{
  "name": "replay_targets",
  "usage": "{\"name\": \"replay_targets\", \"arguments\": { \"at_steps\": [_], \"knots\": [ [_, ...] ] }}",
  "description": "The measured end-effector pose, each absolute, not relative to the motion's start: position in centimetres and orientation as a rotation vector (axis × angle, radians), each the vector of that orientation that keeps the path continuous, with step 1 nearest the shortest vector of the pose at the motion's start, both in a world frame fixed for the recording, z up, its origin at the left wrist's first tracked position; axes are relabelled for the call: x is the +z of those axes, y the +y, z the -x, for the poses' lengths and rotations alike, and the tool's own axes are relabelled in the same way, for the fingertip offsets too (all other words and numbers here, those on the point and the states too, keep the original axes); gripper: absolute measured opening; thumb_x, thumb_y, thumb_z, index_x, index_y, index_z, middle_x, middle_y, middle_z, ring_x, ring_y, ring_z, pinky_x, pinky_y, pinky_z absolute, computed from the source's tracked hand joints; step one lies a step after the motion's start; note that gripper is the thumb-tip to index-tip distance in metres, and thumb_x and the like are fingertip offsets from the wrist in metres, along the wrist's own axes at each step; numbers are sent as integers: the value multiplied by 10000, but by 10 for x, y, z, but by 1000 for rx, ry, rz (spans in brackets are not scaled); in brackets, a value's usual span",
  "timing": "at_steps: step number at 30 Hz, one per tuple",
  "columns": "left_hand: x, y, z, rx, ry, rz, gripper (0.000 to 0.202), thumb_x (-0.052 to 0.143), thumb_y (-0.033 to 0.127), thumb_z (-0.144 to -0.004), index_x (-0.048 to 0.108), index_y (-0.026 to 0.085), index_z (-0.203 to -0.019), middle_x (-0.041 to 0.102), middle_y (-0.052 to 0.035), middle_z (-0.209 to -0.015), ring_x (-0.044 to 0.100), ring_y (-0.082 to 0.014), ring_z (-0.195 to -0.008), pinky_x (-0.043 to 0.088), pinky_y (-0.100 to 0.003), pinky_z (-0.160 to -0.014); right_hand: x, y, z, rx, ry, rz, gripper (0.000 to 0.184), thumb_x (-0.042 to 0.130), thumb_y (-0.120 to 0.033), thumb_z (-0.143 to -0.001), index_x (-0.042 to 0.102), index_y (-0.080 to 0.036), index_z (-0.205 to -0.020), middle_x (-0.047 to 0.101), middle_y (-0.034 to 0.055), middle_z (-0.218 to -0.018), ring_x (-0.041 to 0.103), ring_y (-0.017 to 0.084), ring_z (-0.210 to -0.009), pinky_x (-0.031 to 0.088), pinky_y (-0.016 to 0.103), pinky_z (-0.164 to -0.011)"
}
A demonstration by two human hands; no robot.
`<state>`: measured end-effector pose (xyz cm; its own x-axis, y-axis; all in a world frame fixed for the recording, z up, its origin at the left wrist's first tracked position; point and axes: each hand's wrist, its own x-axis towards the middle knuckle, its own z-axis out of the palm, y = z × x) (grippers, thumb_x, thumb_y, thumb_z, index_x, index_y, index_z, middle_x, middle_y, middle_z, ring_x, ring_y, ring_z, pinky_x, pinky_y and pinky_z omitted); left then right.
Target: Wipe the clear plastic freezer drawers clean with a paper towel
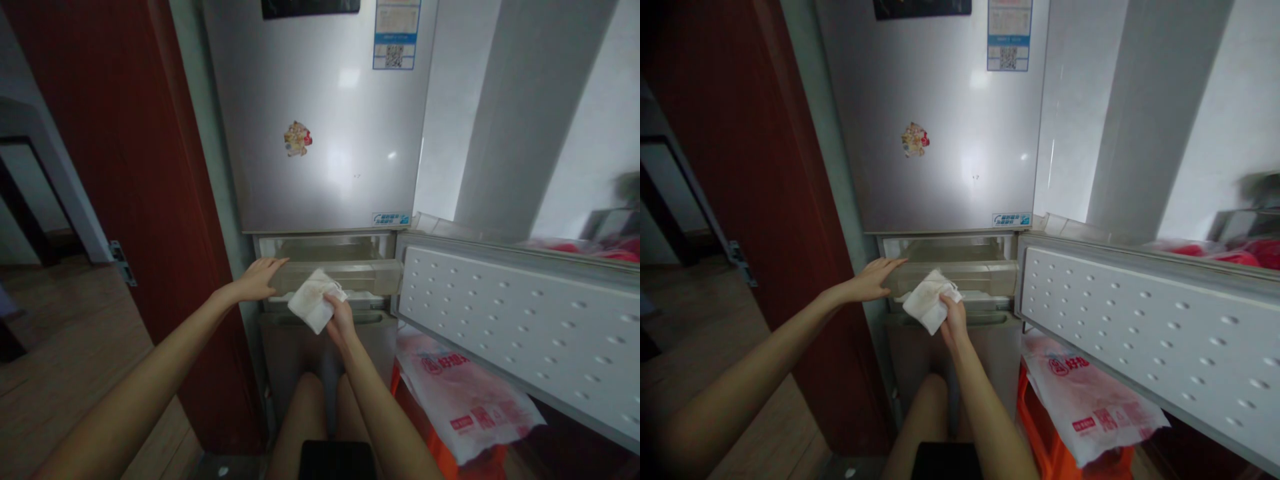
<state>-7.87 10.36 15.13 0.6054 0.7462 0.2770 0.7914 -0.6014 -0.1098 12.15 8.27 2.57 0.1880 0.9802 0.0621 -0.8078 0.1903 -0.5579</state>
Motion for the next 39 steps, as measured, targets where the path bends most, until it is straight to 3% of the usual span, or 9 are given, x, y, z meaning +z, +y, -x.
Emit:
{"name": "replay_targets", "arguments": {
  "at_steps": [5,15,23,29,39],
  "knots": [
    [150,105,79,-288,-1285,2594,859,573,161,-662,295,97,-1472,507,-184,-1356,472,-337,-1252,361,-447,-1070,26,88,-120,1268,-493,525,250,689,-113,-595,627,-204,-819,738,-28,-741,688,155,-692,560,246,-675],
    [150,106,77,-280,-1315,2591,867,583,138,-650,321,80,-1475,515,-191,-1339,460,-345,-1273,366,-428,-1071,44,111,-70,1333,-616,478,290,664,-107,-608,631,-188,-884,731,-24,-737,676,156,-667,554,259,-664],
    [148,107,78,-303,-1288,2590,845,583,156,-669,320,84,-1469,501,-204,-1364,451,-358,-1283,359,-464,-1077,45,112,-84,1478,-602,374,320,657,-48,-597,636,-169,-893,747,0,-770,706,176,-714,575,326,-822],
    [147,109,79,-293,-1296,2594,858,608,184,-686,316,65,-1484,483,-215,-1363,443,-363,-1286,346,-447,-1086,43,106,-96,1634,-579,295,250,625,-98,-708,633,-147,-953,753,61,-827,720,241,-930,522,442,-978],
    [147,106,79,-292,-1281,2582,857,601,171,-680,307,90,-1481,502,-188,-1359,463,-335,-1259,352,-431,-1078,41,71,-167,1617,-476,289,221,542,-121,-798,645,-158,-991,766,76,-926,676,214,-1088,427,447,-1090]
  ]
}}
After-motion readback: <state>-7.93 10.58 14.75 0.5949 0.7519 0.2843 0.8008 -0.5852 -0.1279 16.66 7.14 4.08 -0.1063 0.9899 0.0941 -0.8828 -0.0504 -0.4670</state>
